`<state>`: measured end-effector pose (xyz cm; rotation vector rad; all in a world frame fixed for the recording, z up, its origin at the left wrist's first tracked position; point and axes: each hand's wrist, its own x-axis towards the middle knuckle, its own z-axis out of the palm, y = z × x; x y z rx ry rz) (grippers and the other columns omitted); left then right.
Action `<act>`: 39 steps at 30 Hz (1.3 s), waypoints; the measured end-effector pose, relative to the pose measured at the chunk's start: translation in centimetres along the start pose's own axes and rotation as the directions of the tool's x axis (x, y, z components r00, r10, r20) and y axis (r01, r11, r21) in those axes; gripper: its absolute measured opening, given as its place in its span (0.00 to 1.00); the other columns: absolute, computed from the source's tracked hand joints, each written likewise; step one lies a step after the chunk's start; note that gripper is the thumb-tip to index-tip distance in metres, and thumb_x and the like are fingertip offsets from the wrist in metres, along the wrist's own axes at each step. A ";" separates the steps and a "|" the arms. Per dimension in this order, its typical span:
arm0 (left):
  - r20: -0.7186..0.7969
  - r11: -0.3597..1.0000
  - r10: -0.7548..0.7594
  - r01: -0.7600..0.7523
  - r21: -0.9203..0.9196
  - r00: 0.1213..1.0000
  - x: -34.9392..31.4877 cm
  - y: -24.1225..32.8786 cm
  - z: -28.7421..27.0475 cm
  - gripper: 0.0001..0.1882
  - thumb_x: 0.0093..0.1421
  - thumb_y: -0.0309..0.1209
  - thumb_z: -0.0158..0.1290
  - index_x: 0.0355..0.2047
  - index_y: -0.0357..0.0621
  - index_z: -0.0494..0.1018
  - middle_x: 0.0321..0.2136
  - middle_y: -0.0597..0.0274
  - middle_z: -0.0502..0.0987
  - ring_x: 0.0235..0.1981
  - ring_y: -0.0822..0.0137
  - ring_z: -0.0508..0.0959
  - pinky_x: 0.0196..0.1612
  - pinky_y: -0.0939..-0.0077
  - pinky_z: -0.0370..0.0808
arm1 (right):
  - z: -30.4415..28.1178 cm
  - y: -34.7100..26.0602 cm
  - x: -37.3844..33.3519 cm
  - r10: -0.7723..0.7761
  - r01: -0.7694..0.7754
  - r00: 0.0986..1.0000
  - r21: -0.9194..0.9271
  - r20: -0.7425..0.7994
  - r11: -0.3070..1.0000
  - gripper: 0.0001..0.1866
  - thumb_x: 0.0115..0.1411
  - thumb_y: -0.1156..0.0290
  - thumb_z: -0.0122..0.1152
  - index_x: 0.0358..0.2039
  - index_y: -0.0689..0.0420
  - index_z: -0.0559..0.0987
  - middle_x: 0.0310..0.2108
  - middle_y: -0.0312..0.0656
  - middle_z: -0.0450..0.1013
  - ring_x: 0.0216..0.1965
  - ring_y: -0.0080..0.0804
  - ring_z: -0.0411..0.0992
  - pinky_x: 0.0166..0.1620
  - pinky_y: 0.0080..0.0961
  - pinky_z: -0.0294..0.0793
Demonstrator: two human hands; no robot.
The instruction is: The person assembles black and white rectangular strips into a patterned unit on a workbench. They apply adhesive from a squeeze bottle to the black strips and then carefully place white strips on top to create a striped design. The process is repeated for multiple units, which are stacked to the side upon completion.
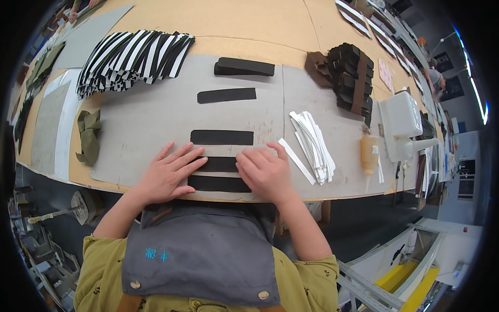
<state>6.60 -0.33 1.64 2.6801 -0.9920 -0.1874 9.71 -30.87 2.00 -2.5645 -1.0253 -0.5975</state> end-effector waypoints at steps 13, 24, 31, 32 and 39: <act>0.027 1.000 -0.022 0.022 0.020 0.999 3.0 -2.7 -0.9 0.39 0.69 0.58 0.49 0.75 0.56 0.59 0.75 0.65 0.59 0.76 0.60 0.57 0.78 0.48 0.46 | 5.9 10.0 10.4 0.037 -0.045 0.994 0.083 0.106 0.996 0.14 0.61 0.72 0.66 0.47 0.57 0.82 0.47 0.41 0.80 0.49 0.42 0.79 0.55 0.37 0.76; -0.077 0.998 -0.024 0.020 -0.052 0.997 3.0 -2.6 -0.9 0.35 0.67 0.56 0.54 0.69 0.57 0.68 0.73 0.67 0.64 0.73 0.60 0.63 0.76 0.49 0.55 | 6.7 9.7 10.8 -0.293 0.316 0.948 -0.275 0.120 0.908 0.07 0.48 0.76 0.62 0.30 0.57 0.78 0.29 0.39 0.74 0.30 0.31 0.76 0.39 0.26 0.75; -0.133 0.996 -0.037 0.026 -0.086 0.990 3.0 -2.5 -0.7 0.29 0.68 0.49 0.57 0.67 0.57 0.71 0.72 0.67 0.65 0.71 0.61 0.66 0.74 0.50 0.59 | 7.1 9.7 11.1 -0.265 0.283 0.959 -0.269 0.103 0.921 0.06 0.49 0.75 0.61 0.30 0.56 0.77 0.29 0.38 0.74 0.30 0.31 0.77 0.37 0.28 0.74; -0.140 0.995 -0.029 0.015 -0.099 0.990 3.1 -2.4 -0.6 0.29 0.68 0.48 0.58 0.67 0.57 0.71 0.72 0.67 0.66 0.71 0.61 0.67 0.73 0.50 0.59 | 7.2 9.8 11.1 -0.264 0.281 0.959 -0.269 0.099 0.921 0.06 0.50 0.75 0.61 0.30 0.56 0.77 0.29 0.38 0.74 0.30 0.31 0.77 0.36 0.29 0.74; -0.252 0.988 -0.015 -0.025 -0.155 0.968 2.4 -3.2 0.9 0.23 0.70 0.44 0.56 0.63 0.56 0.74 0.71 0.64 0.66 0.70 0.62 0.68 0.72 0.54 0.61 | 6.6 8.8 11.2 -0.172 0.200 0.976 -0.244 0.132 0.949 0.06 0.52 0.75 0.62 0.32 0.55 0.78 0.32 0.36 0.75 0.32 0.31 0.78 0.38 0.31 0.75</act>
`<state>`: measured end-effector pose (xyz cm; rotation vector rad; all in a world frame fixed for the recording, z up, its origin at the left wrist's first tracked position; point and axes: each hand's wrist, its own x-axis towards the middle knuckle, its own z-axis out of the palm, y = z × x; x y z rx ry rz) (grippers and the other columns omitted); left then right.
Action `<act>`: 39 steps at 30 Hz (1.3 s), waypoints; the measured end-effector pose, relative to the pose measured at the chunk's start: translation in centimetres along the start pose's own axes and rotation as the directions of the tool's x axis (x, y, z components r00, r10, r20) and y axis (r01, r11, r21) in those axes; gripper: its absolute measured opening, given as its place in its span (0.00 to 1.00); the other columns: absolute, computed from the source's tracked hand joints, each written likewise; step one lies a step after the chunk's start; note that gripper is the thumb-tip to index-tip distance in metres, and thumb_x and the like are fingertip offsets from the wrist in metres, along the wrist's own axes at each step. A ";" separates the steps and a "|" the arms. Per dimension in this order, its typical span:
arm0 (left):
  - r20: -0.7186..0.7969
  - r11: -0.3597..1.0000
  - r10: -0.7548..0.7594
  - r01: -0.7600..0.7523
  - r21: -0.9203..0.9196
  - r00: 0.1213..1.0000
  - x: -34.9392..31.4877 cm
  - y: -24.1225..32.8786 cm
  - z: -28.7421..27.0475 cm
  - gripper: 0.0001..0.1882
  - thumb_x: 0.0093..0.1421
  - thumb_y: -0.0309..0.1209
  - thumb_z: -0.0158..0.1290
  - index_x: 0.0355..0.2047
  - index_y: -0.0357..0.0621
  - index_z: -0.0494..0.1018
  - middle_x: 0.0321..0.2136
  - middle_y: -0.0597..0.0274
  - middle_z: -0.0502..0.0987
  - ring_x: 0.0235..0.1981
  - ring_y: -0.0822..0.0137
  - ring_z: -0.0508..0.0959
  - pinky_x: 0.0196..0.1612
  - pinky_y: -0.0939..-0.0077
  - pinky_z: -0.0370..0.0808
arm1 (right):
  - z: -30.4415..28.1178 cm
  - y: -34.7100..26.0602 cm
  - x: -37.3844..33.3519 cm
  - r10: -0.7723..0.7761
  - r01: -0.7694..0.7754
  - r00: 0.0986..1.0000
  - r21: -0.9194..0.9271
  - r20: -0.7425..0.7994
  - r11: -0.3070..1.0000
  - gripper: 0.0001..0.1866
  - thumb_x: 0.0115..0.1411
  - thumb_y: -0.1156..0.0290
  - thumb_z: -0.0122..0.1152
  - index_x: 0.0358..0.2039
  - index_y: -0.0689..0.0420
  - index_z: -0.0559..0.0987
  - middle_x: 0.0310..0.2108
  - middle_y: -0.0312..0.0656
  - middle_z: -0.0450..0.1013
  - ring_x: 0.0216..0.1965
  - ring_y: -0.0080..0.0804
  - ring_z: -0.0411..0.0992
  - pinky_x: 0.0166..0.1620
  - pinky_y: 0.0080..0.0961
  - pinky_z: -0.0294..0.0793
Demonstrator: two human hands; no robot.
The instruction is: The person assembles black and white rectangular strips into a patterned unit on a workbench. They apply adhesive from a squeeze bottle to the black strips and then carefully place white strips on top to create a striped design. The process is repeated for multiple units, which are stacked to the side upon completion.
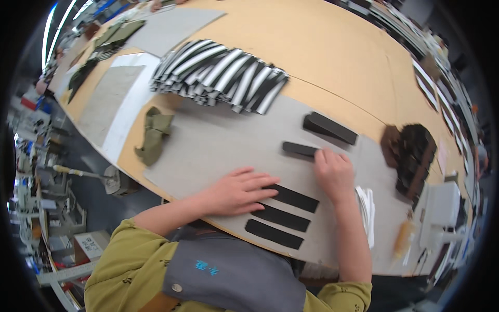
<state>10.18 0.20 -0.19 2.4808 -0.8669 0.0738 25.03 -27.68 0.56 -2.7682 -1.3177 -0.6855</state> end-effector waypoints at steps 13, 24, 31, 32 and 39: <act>-0.091 0.995 0.001 -0.010 -0.097 0.996 1.9 -0.4 -1.0 0.25 0.62 0.30 0.62 0.60 0.53 0.77 0.65 0.59 0.73 0.62 0.56 0.75 0.63 0.56 0.70 | -0.4 -0.7 0.1 0.282 -0.251 0.959 0.437 -0.007 0.864 0.02 0.58 0.69 0.65 0.31 0.52 0.82 0.34 0.34 0.76 0.42 0.36 0.76 0.48 0.37 0.71; -0.048 0.975 -0.088 0.096 0.203 0.995 6.8 -1.5 0.8 0.28 0.68 0.40 0.56 0.68 0.53 0.69 0.68 0.60 0.69 0.69 0.56 0.67 0.71 0.52 0.60 | -1.4 -1.2 -0.2 0.265 -0.195 0.954 0.376 -0.142 0.906 0.02 0.57 0.71 0.64 0.31 0.53 0.80 0.33 0.34 0.74 0.40 0.34 0.76 0.48 0.34 0.71; -0.071 0.979 -0.126 0.135 0.150 0.990 6.1 -1.6 0.8 0.25 0.71 0.37 0.53 0.67 0.52 0.71 0.68 0.62 0.70 0.69 0.57 0.68 0.72 0.52 0.60 | -3.9 -3.4 -4.2 -0.047 0.064 0.987 0.111 -0.155 0.992 0.08 0.51 0.72 0.65 0.34 0.53 0.80 0.35 0.32 0.73 0.38 0.27 0.74 0.51 0.33 0.72; -0.072 0.985 -0.156 0.160 0.063 0.985 6.0 -1.9 0.8 0.24 0.71 0.36 0.52 0.66 0.51 0.71 0.68 0.62 0.71 0.69 0.56 0.68 0.72 0.52 0.60 | -3.8 -3.7 -4.9 -0.067 0.081 0.988 0.098 -0.140 0.992 0.09 0.51 0.72 0.64 0.35 0.54 0.81 0.35 0.32 0.73 0.38 0.27 0.74 0.52 0.33 0.73; -0.205 0.984 -0.171 0.176 0.010 0.964 5.1 -2.5 -0.3 0.25 0.73 0.38 0.50 0.68 0.51 0.70 0.69 0.60 0.70 0.70 0.53 0.67 0.73 0.50 0.58 | -4.4 -4.3 -5.5 -0.117 0.122 0.989 0.047 -0.096 0.991 0.11 0.53 0.72 0.63 0.38 0.53 0.82 0.38 0.30 0.73 0.40 0.24 0.73 0.56 0.32 0.71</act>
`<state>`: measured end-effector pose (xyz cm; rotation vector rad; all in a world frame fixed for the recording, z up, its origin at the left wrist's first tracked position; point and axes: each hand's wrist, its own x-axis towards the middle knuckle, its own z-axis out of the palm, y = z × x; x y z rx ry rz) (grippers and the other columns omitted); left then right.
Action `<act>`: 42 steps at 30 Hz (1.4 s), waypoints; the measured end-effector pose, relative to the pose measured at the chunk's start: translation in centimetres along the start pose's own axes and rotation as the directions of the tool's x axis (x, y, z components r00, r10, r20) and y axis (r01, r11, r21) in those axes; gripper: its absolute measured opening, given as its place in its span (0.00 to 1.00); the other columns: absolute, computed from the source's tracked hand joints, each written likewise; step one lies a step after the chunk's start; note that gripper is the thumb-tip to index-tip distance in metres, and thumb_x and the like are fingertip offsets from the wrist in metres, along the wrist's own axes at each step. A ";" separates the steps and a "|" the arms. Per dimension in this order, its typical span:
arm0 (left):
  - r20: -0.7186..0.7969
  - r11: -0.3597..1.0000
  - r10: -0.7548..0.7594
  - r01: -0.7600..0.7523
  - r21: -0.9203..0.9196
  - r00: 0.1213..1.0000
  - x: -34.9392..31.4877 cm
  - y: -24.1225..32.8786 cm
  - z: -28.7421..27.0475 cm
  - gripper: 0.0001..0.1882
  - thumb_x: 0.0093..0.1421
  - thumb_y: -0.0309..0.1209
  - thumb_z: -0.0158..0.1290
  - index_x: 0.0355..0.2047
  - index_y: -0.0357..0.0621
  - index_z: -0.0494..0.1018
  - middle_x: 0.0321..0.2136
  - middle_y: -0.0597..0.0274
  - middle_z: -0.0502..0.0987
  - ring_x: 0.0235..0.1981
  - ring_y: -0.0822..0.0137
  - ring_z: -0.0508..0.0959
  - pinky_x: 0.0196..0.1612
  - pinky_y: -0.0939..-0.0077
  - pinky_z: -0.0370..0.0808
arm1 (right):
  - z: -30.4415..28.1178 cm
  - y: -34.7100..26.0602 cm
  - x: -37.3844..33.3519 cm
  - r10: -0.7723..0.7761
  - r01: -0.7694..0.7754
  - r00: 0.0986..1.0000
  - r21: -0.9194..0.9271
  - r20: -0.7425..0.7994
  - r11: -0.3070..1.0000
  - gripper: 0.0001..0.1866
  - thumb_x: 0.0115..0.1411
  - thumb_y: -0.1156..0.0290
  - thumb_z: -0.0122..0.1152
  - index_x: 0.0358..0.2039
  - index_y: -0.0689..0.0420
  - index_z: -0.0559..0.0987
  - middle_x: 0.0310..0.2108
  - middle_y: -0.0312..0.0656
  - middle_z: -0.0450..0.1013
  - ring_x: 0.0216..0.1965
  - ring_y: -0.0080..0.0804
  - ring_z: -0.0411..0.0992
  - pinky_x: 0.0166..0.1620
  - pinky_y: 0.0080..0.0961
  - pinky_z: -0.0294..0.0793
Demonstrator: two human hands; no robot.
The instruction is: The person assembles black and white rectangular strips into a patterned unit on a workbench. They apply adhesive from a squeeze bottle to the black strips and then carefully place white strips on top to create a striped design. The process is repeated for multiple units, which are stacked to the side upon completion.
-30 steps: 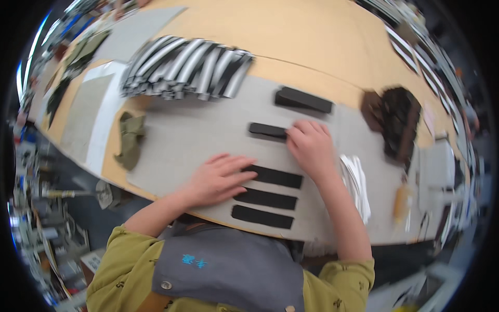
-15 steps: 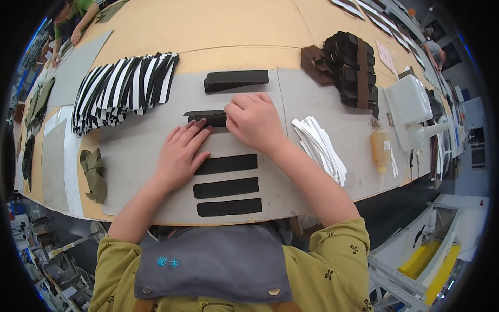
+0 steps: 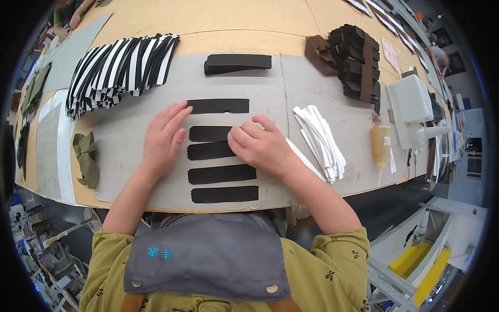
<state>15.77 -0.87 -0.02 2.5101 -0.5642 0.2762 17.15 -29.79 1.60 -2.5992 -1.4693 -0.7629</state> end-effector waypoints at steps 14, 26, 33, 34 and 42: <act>0.252 0.968 0.007 -0.069 0.239 0.968 -0.3 1.8 0.0 0.37 0.68 0.55 0.51 0.74 0.58 0.62 0.75 0.63 0.60 0.75 0.57 0.59 0.76 0.48 0.49 | 0.0 1.2 0.4 0.318 -0.341 0.934 0.149 0.160 0.928 0.25 0.65 0.52 0.64 0.60 0.48 0.78 0.59 0.32 0.74 0.58 0.31 0.72 0.65 0.41 0.65; 0.453 0.945 0.243 -0.314 0.088 0.858 -0.4 2.0 -0.1 0.44 0.64 0.68 0.44 0.73 0.58 0.63 0.74 0.68 0.62 0.76 0.61 0.58 0.78 0.47 0.46 | -0.1 2.0 -0.9 0.271 -0.383 0.816 0.127 0.510 0.915 0.44 0.68 0.34 0.51 0.76 0.45 0.60 0.78 0.32 0.53 0.78 0.32 0.51 0.76 0.49 0.48; 0.469 0.948 0.220 -0.300 0.103 0.855 0.2 1.9 -0.4 0.44 0.63 0.64 0.47 0.74 0.58 0.61 0.74 0.69 0.62 0.77 0.62 0.57 0.79 0.47 0.45 | -1.8 0.1 -3.0 0.244 -0.389 0.787 0.149 0.567 0.909 0.46 0.64 0.31 0.52 0.76 0.42 0.60 0.78 0.31 0.53 0.78 0.32 0.50 0.77 0.50 0.44; 0.477 0.951 0.210 -0.292 0.102 0.853 0.2 1.9 -0.6 0.44 0.63 0.64 0.48 0.74 0.57 0.60 0.74 0.70 0.62 0.77 0.62 0.56 0.79 0.47 0.44 | -1.7 -0.1 -3.0 0.254 -0.398 0.786 0.148 0.563 0.905 0.46 0.64 0.31 0.52 0.76 0.42 0.60 0.78 0.31 0.54 0.78 0.32 0.50 0.77 0.50 0.44; 0.424 0.945 0.218 -0.299 0.133 0.879 -1.1 3.3 -1.7 0.45 0.64 0.63 0.48 0.75 0.55 0.58 0.76 0.66 0.59 0.77 0.60 0.56 0.78 0.48 0.45 | -5.1 0.4 -6.0 0.619 -0.661 0.709 0.009 0.338 0.751 0.45 0.66 0.41 0.59 0.78 0.47 0.57 0.78 0.35 0.53 0.79 0.33 0.49 0.76 0.51 0.43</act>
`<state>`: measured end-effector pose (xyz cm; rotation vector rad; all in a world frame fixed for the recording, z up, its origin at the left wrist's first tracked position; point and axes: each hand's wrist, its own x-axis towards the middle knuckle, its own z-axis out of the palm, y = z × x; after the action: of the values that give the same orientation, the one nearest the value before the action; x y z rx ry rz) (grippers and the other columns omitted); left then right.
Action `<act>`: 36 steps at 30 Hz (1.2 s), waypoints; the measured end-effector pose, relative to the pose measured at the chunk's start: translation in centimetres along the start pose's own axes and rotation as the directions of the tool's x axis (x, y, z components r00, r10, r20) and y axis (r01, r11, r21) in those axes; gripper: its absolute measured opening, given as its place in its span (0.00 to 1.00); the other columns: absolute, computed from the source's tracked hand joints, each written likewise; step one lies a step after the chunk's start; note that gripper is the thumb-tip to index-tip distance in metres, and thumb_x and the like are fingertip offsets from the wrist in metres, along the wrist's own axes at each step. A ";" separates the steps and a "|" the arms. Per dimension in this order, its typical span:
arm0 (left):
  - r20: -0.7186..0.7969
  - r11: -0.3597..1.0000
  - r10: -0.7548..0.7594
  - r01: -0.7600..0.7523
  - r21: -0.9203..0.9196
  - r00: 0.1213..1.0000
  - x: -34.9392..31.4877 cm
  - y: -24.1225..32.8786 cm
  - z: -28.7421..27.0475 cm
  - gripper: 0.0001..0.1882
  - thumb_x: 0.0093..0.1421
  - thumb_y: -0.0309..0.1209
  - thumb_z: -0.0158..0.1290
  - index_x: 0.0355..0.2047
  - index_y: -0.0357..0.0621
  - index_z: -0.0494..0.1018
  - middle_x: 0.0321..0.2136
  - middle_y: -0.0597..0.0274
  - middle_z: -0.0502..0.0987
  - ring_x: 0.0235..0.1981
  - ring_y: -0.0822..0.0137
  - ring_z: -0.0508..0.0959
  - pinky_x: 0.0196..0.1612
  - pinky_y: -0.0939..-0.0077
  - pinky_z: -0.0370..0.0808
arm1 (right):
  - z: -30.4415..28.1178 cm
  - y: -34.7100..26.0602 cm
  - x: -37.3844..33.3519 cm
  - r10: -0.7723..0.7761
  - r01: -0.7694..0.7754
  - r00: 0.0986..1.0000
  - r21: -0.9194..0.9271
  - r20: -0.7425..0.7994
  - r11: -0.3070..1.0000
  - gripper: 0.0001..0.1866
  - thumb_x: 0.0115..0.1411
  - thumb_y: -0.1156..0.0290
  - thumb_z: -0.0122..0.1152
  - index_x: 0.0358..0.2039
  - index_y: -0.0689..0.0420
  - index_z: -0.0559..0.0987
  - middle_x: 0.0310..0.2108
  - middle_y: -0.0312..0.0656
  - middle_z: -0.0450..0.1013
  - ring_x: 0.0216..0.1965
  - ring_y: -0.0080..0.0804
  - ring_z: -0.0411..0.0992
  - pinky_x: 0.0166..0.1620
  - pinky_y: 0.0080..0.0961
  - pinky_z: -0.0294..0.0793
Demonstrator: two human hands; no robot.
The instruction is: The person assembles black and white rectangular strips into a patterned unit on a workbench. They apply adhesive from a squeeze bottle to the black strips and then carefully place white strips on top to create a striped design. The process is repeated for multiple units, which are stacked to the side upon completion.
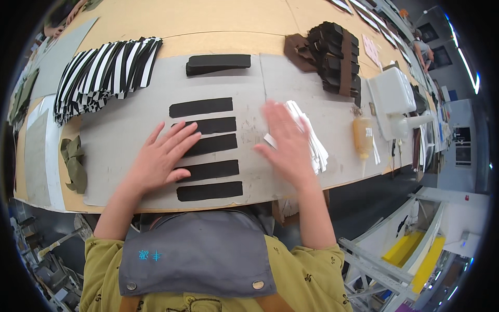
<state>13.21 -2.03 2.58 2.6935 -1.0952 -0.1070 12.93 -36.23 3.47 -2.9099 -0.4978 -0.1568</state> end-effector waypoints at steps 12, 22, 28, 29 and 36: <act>0.027 0.987 0.157 -0.156 -0.050 0.987 -4.6 7.4 2.7 0.38 0.68 0.58 0.52 0.73 0.55 0.64 0.73 0.67 0.63 0.75 0.63 0.61 0.77 0.50 0.53 | -1.1 12.0 -10.0 0.713 -0.707 0.699 -0.209 -0.058 0.676 0.38 0.71 0.43 0.53 0.71 0.56 0.66 0.68 0.50 0.69 0.68 0.47 0.67 0.67 0.54 0.62; 0.065 0.997 0.060 -0.057 -0.049 0.996 -4.6 7.2 2.8 0.43 0.66 0.57 0.53 0.75 0.54 0.58 0.76 0.69 0.59 0.76 0.63 0.58 0.78 0.50 0.48 | -1.7 11.1 -8.5 0.613 -0.658 0.751 -0.352 -0.244 0.666 0.37 0.69 0.44 0.57 0.70 0.55 0.68 0.70 0.47 0.66 0.68 0.46 0.67 0.65 0.53 0.65; 0.026 0.998 0.039 -0.038 -0.040 0.999 -4.3 6.9 2.4 0.45 0.64 0.61 0.52 0.75 0.54 0.58 0.76 0.68 0.58 0.76 0.63 0.58 0.78 0.50 0.47 | 0.1 17.9 -8.9 0.493 -0.701 0.708 -0.422 -0.506 0.575 0.39 0.69 0.44 0.58 0.72 0.53 0.65 0.72 0.49 0.62 0.70 0.48 0.64 0.65 0.54 0.66; 0.003 0.999 0.023 -0.022 -0.042 1.000 -4.2 6.8 2.3 0.45 0.64 0.61 0.52 0.75 0.54 0.58 0.76 0.68 0.58 0.76 0.63 0.58 0.78 0.50 0.47 | 0.5 19.0 -9.2 0.509 -0.716 0.695 -0.416 -0.509 0.561 0.39 0.69 0.44 0.58 0.72 0.53 0.65 0.72 0.49 0.61 0.70 0.49 0.64 0.65 0.54 0.66; 0.075 1.000 -0.001 0.001 0.001 0.997 -4.1 6.5 2.4 0.45 0.64 0.61 0.53 0.75 0.54 0.58 0.75 0.66 0.59 0.76 0.63 0.58 0.78 0.50 0.46 | -5.9 18.4 -5.3 0.830 -0.803 0.538 -0.390 -0.146 0.451 0.41 0.66 0.35 0.56 0.61 0.61 0.76 0.52 0.55 0.79 0.57 0.52 0.77 0.56 0.51 0.75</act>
<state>5.49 -4.13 1.69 2.7109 -1.1155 -0.2087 13.74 -56.11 5.53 -3.1606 1.1330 -0.0127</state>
